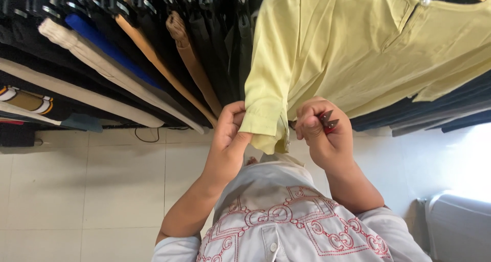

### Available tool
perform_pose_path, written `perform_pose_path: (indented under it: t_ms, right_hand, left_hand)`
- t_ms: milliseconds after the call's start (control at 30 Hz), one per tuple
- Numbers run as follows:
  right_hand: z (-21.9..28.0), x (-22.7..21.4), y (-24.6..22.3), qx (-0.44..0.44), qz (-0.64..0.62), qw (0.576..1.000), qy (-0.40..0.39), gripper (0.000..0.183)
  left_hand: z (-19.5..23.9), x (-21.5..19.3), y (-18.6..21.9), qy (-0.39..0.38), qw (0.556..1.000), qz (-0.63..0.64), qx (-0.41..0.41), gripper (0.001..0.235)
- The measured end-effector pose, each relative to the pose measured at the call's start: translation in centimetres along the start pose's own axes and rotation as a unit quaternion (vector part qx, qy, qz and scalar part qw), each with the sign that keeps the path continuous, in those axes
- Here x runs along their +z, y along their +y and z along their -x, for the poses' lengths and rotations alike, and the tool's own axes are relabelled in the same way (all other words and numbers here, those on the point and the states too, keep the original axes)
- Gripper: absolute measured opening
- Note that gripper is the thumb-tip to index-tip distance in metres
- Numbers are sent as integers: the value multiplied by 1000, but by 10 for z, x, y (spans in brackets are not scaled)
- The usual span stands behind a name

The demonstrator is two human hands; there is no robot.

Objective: The person uses small scissors to cut off tags and threads from a white blouse and a yellow blouse hanging on a rack. The person handles the garments one at a time, snipping the excess material and then returning the items to the rack.

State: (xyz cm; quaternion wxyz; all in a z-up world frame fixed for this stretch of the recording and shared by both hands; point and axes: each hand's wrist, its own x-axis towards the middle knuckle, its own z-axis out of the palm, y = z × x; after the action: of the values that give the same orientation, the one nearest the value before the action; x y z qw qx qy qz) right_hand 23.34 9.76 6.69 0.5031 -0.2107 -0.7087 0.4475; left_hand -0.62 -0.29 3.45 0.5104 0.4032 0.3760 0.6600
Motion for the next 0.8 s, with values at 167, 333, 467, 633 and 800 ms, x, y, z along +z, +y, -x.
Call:
perform_pose_path:
  t_ms: [167,333,467,633,800]
  right_hand:
    - [14,2,27,68,-139,986,55,35]
    - [7,20,9,123,-230,965,18,33]
    - [5,30,3,135,-302,943,-24,33]
    - [20,33,18,148,-287,945,-55,28]
    - [29,46,35,158,-257,948,-101,30]
  left_hand:
    - [0,-1,3,15,1000,-3,-11,41]
    - [0,-6,1,25,1000,-4,-13,41]
    - [3,-5,-7,75,997,9,-20,38]
    - [12,-3,-51,127,990,55,-13,38]
    - [-6,8,-77,175,983,41,38,57]
